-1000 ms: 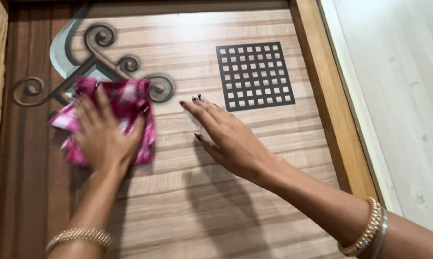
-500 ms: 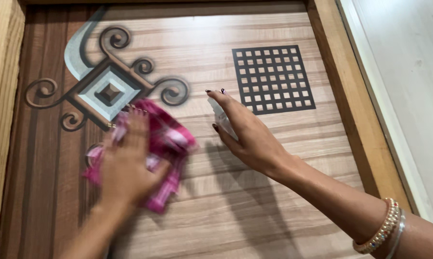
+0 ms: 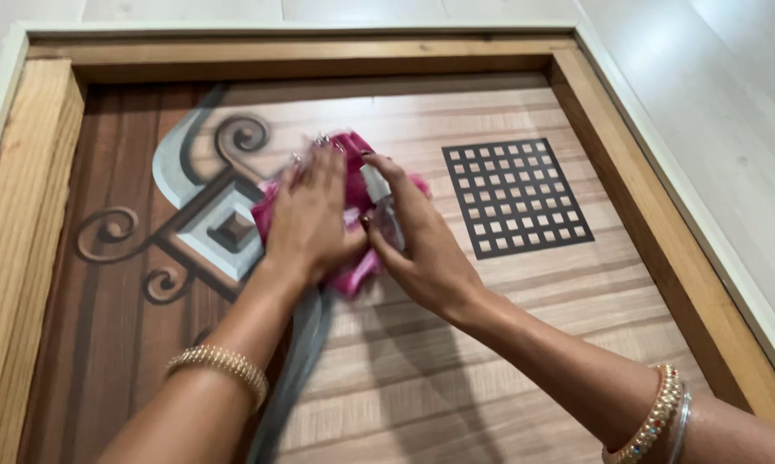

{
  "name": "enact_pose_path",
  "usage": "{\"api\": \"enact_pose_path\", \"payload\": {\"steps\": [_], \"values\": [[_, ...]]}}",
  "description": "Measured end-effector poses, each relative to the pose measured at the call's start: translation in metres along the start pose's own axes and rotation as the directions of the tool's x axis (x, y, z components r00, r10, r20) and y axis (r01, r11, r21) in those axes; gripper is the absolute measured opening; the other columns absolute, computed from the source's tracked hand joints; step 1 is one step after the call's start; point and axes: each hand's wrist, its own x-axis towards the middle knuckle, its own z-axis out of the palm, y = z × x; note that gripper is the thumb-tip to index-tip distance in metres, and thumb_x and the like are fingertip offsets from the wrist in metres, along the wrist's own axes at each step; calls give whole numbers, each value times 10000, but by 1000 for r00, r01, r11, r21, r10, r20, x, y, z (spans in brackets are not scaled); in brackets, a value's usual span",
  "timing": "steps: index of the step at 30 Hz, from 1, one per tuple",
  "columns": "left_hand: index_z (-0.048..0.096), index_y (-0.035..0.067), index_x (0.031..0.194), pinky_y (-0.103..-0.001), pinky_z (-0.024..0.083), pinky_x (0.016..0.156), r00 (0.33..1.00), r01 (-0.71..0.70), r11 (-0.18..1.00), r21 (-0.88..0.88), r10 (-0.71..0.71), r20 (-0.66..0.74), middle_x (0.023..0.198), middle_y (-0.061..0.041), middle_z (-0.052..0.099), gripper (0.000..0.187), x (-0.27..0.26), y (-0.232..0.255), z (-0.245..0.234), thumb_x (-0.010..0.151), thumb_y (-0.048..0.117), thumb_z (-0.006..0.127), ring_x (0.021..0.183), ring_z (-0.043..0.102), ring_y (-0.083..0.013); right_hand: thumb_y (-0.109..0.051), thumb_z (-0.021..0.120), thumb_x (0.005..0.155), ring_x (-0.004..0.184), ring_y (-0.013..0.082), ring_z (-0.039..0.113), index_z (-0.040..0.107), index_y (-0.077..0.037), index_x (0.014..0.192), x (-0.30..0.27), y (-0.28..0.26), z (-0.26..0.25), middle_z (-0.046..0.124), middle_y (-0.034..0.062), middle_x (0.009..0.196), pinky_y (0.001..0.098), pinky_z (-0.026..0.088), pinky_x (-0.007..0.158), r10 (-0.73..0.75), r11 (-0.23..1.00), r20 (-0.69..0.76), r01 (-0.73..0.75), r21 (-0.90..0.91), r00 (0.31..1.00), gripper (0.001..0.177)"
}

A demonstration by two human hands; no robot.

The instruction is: The person wipes a small cabinet top with a pink cloth and spray, then moves to a wooden door and repeatedly sprays and wipes its surface. The person handles a spray bottle and cloth throughout, cleaning the cabinet and door in sequence.

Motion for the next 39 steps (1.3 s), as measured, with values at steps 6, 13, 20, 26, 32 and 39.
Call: {"api": "enact_pose_path", "payload": {"steps": [6,13,20,26,32,39], "values": [[3,122,1686,-460,130,1305,963,77,986,147,-112,246,1493,-85,539,1047,-75,-104,-43,884,643,428,1430,388,-270,-138,613,982,1430,373,457,308,-90,1552,11,-4,10,455,226,1553,485,381,1168,-16,996,142,28,-82,990,648],[16,127,1624,-562,166,1185,875,430,865,257,-470,115,1721,-45,-25,959,-86,-191,-38,909,673,347,1565,69,-249,-135,603,977,1409,348,481,311,-119,1549,15,8,-5,497,196,1512,479,410,1169,-24,984,218,62,-169,976,643],[211,-97,1601,-582,149,1213,675,727,686,36,-704,-219,1672,-299,169,1004,-27,-132,-4,945,626,446,1563,129,-402,-130,602,999,1469,379,397,306,-117,1553,0,31,-56,469,196,1538,497,352,1197,-87,969,201,130,-212,976,628],[200,-109,1603,-590,177,1195,632,756,655,-12,-734,-248,1676,-308,155,992,43,-29,41,957,607,435,1557,120,-409,-131,567,1026,1493,381,387,290,-104,1569,-29,54,-124,420,194,1582,496,343,1219,-119,949,226,177,-262,967,610],[167,-64,1590,-532,199,1190,728,677,736,-1,-670,-147,1675,-257,104,997,110,122,79,912,613,439,1547,69,-364,-185,567,1009,1474,339,378,288,-137,1539,-53,81,-193,385,163,1599,495,353,1184,172,967,291,-105,-233,941,601],[147,-42,1602,-475,114,1276,871,491,870,48,-491,-8,1683,-191,111,917,119,213,88,958,555,414,1564,107,-283,-254,569,999,1486,352,380,253,-179,1559,-96,97,-259,398,174,1604,516,331,1181,254,964,297,-214,-160,921,647]]}}
